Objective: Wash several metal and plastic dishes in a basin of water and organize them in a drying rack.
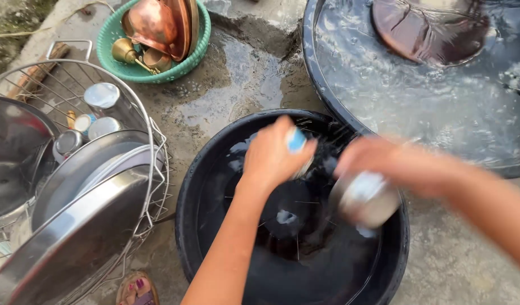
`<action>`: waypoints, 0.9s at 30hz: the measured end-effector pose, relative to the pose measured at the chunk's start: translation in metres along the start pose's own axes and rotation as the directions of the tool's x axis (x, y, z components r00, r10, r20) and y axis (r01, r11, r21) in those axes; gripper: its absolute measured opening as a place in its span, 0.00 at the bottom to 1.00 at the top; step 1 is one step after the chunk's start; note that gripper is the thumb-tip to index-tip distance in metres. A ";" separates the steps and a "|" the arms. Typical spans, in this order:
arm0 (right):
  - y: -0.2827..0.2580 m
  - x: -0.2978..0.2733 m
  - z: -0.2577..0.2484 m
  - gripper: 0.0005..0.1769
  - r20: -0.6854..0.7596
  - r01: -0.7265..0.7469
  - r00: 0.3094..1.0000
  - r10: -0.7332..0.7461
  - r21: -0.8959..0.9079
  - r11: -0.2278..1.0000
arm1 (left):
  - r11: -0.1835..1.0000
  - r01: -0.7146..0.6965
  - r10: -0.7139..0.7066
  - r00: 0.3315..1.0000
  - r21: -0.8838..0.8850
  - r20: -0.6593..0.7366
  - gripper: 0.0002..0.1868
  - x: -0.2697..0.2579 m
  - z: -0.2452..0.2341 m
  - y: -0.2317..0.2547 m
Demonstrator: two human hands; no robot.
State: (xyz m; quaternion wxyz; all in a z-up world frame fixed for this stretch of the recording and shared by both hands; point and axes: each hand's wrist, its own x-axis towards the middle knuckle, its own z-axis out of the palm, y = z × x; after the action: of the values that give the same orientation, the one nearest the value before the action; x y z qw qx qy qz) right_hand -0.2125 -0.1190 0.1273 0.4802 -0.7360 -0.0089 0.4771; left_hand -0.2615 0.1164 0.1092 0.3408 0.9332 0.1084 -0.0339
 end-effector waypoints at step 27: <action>0.340 0.167 -0.365 0.18 -0.591 0.008 0.803 0.071 0.131 0.991 | 0.883 -0.061 -0.224 0.816 0.466 0.533 0.44 0.253 0.272 0.067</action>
State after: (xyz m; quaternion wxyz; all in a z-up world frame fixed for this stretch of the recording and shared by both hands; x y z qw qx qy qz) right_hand -0.0134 -0.4786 -0.2016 0.4965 -0.8164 0.1844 0.2301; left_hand 0.0034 -0.0629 -0.0912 0.1234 0.9273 0.0308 -0.3520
